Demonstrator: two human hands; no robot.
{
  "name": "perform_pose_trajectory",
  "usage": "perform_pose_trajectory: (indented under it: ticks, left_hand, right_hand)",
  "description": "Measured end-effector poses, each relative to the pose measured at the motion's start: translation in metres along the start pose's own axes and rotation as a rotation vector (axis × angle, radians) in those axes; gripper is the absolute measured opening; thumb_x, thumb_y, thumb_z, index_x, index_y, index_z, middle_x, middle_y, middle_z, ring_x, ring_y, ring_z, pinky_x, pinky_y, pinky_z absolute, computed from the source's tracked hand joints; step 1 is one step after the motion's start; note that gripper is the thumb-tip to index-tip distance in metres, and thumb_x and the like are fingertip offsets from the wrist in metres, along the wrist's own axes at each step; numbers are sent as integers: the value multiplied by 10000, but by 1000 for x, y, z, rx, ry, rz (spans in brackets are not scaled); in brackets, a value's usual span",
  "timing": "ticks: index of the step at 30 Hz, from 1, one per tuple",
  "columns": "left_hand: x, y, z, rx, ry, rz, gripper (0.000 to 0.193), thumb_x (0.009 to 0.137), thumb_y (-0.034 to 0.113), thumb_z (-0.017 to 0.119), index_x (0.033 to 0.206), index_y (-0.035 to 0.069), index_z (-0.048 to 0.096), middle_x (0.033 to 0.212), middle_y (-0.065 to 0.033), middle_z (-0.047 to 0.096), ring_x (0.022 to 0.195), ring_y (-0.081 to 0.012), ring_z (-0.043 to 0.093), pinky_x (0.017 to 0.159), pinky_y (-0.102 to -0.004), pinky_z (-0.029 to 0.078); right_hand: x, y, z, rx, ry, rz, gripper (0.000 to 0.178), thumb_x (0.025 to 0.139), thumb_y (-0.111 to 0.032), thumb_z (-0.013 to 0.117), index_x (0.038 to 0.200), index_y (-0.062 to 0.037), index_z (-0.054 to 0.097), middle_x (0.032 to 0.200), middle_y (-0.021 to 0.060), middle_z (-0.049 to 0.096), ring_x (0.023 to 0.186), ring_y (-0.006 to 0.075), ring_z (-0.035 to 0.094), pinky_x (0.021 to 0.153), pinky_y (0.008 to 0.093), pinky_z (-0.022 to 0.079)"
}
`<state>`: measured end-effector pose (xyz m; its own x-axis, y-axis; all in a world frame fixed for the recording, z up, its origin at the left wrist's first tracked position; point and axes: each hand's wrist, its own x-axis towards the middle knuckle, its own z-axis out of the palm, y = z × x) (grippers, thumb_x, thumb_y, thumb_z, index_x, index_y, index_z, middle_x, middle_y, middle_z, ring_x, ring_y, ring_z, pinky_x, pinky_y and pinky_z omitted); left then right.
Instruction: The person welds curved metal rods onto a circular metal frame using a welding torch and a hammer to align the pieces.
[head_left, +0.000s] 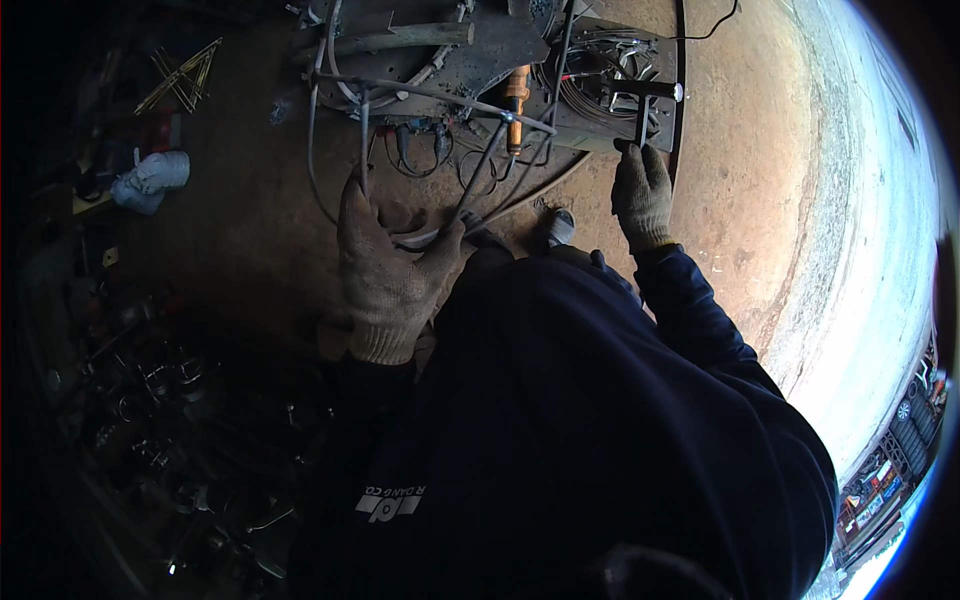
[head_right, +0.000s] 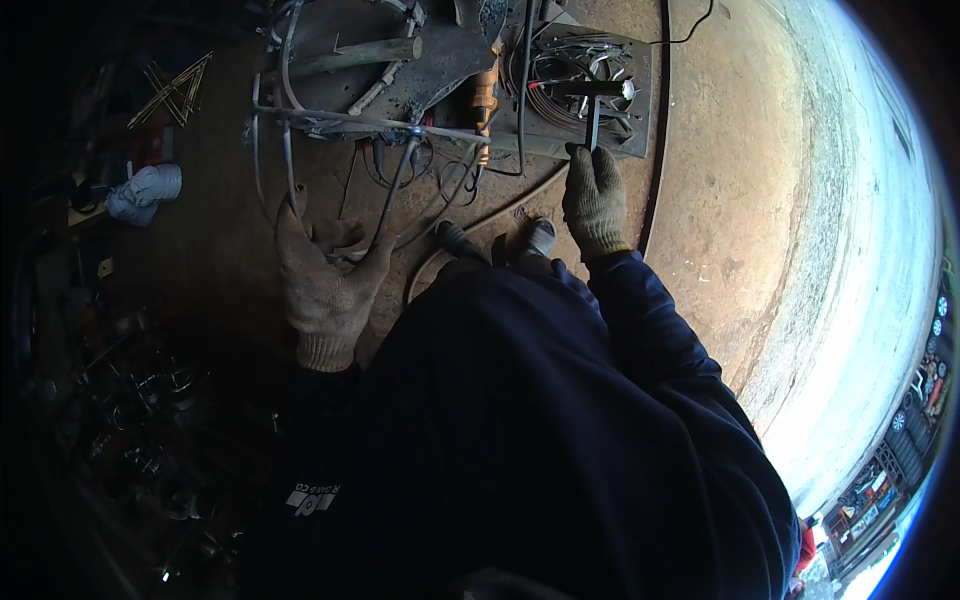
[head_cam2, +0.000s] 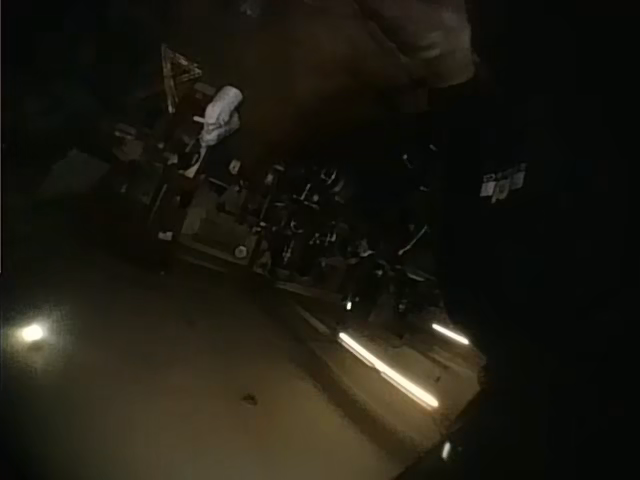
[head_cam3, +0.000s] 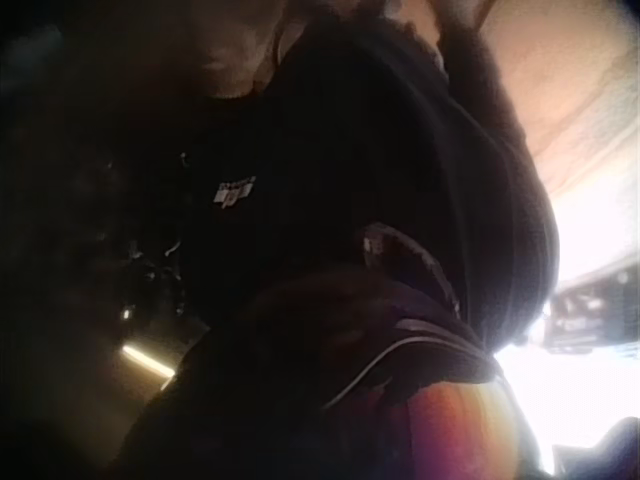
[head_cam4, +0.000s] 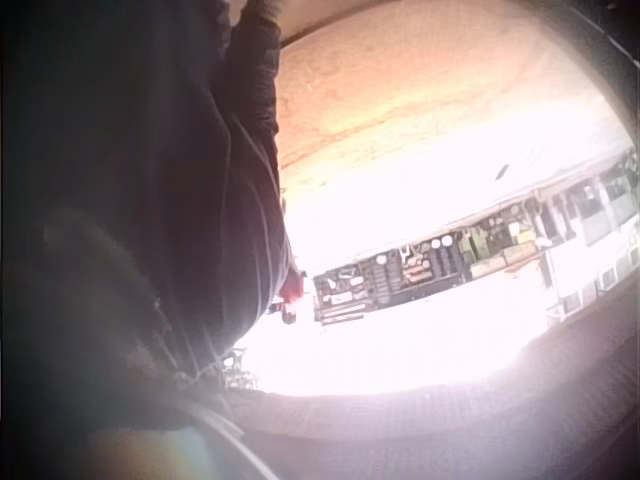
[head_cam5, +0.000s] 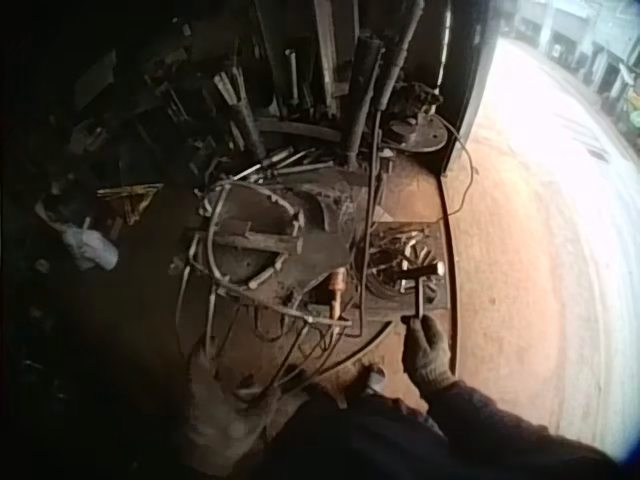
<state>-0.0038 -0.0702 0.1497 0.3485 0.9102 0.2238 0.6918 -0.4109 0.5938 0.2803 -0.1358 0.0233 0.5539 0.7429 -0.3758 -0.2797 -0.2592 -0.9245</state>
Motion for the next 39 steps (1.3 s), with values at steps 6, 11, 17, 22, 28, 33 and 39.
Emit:
perform_pose_trajectory:
  ticks: [6,11,17,22,28,33,39]
  left_hand:
    - [14,16,-11,276,-50,56,966,759,259,863,1470,-71,297,1059,-162,573,970,-285,645,833,-405,568]
    - [20,24,-17,324,-135,-32,927,787,285,839,1482,-37,316,1215,-260,550,1073,-369,627,882,-462,561]
    - [20,28,-14,389,-133,78,873,776,248,825,1490,32,372,1082,-178,585,955,-307,632,799,-421,559]
    - [14,21,-8,431,-108,192,819,781,245,805,1478,59,418,1063,-149,588,954,-290,616,813,-431,536]
    - [8,17,-3,536,-76,275,791,800,307,772,1470,66,429,1095,-161,580,989,-316,618,860,-465,514]
    - [12,24,-4,580,-119,275,805,779,304,779,1472,79,439,1164,-172,547,1003,-323,612,881,-461,516]
    - [11,23,-9,578,-131,323,836,736,285,781,1482,118,444,1168,-162,535,1082,-327,592,920,-480,509]
  right_hand:
    - [-5,5,-6,-62,34,7,279,1039,-301,551,1125,-56,655,662,-52,476,505,46,415,443,238,336]
    - [-6,12,-10,-68,24,-16,286,1035,-299,557,1115,-46,666,680,-39,489,553,47,441,474,239,349]
    - [-7,11,-10,-91,13,-19,296,1031,-296,569,1127,-34,669,713,-38,517,592,41,441,515,237,354]
    - [-9,5,-5,-86,1,-36,291,1026,-291,580,1131,-34,669,706,-44,517,598,41,443,524,237,355]
    - [-14,-2,-3,-85,-23,20,278,1026,-279,580,1125,-34,667,698,-49,521,595,41,449,520,237,357]
    - [-11,5,-4,-163,-9,-39,323,1042,-303,544,1184,-37,660,690,-53,493,539,34,450,470,223,365]
    - [-11,4,-4,-173,-10,-26,285,1024,-288,576,1123,-37,668,711,-29,535,594,59,469,530,258,386]
